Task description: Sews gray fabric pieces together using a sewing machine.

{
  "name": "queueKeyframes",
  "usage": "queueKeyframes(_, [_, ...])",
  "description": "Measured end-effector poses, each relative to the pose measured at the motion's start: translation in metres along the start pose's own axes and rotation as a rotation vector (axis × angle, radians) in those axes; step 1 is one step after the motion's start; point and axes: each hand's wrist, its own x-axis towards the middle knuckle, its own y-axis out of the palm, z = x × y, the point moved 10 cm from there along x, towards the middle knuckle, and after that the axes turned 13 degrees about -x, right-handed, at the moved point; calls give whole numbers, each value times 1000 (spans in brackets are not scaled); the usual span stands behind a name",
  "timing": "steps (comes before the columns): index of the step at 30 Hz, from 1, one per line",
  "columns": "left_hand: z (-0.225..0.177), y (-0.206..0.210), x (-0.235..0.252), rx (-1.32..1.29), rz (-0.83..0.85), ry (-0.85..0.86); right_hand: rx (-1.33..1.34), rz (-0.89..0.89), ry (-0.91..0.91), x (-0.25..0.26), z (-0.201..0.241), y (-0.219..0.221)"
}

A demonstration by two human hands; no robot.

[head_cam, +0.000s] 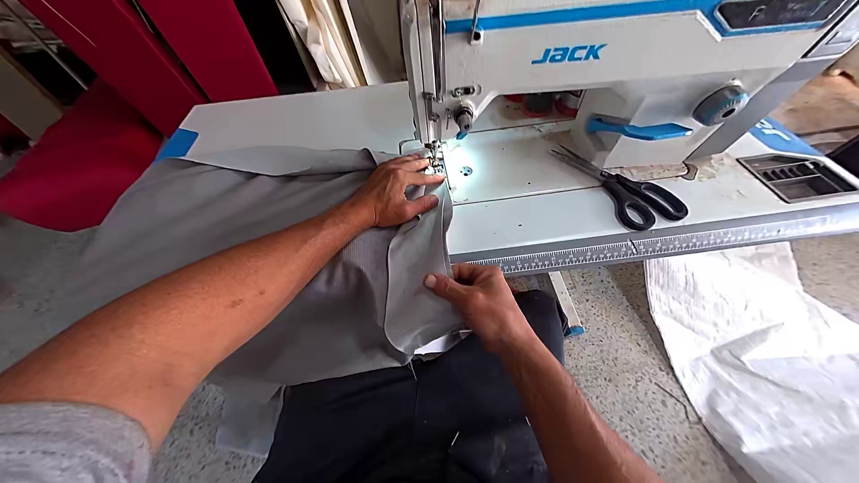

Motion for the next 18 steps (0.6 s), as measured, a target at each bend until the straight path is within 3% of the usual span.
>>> queueKeyframes(4, [2, -1, 0, -1, 6, -23, 47, 41, 74, 19, 9, -5])
queueKeyframes(8, [-4, -4, -4, -25, -15, -19, -188, -29, 27, 8, 14, -14])
queueKeyframes(11, [-4, -6, -8, 12, -21, -52, -306, -137, 24, 8, -6, -11])
queueKeyframes(14, [-2, -5, -13, -13, -41, -91, -299, -231, 38, 2, -23, -12])
queueKeyframes(18, [3, -12, -17, -122, -92, -106, -152, -232, 163, -13, -28, -19])
